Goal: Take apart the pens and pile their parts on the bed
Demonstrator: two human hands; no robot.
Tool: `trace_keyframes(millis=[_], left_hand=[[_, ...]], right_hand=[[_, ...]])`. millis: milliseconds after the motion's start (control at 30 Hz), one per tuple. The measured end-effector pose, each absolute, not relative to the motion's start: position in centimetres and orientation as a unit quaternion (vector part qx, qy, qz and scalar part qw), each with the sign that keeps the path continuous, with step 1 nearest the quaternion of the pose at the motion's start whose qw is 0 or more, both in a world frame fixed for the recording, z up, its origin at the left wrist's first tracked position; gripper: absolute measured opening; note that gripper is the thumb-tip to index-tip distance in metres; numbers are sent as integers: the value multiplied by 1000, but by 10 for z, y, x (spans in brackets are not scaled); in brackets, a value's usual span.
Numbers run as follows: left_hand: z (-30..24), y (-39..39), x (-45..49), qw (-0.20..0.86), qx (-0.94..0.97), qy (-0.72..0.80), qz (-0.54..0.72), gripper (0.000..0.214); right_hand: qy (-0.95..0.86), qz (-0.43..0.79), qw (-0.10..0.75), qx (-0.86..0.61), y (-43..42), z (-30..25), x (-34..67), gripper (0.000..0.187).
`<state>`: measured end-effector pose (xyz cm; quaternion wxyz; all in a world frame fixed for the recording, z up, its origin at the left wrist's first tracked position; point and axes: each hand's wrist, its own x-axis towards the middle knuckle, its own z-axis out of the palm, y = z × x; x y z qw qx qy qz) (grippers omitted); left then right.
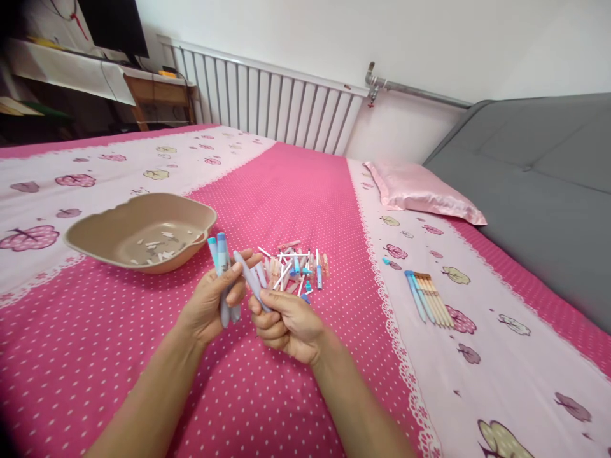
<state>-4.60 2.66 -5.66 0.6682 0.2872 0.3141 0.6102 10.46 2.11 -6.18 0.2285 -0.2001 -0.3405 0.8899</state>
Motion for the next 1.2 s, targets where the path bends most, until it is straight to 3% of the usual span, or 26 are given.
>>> trace_keyframes(millis=[133, 267, 367, 433, 533, 700, 833, 967, 1067, 1200], left_hand=[[-58, 28, -46, 652, 282, 327, 624, 28], [-59, 30, -46, 619, 268, 392, 626, 32], [-60, 32, -45, 577, 254, 426, 649, 37], [-61, 32, -45, 551, 251, 447, 659, 39], [-62, 32, -44, 549, 256, 452, 655, 40], [-59, 29, -48, 611, 277, 340, 660, 33], [-54, 25, -52, 648, 313, 287, 632, 28], [-57, 26, -53, 620, 327, 314, 640, 27], [-61, 30, -50, 585, 302, 348, 667, 30], [-62, 33, -46, 544, 262, 391, 694, 33]], right_hand=[[-453, 793, 281, -295, 16, -63, 99, 31], [-646, 541, 348, -410, 13, -68, 91, 31], [-737, 346, 336, -474, 13, -71, 89, 21], [-750, 283, 327, -500, 13, -71, 89, 18], [-749, 269, 327, -510, 13, -69, 90, 19], [-735, 320, 338, -493, 16, -69, 93, 20], [-667, 484, 367, -432, 20, -69, 96, 27], [-582, 610, 352, -407, 20, -64, 97, 30], [-632, 541, 365, -417, 21, -64, 100, 27], [-726, 329, 381, -468, 21, -66, 102, 21]])
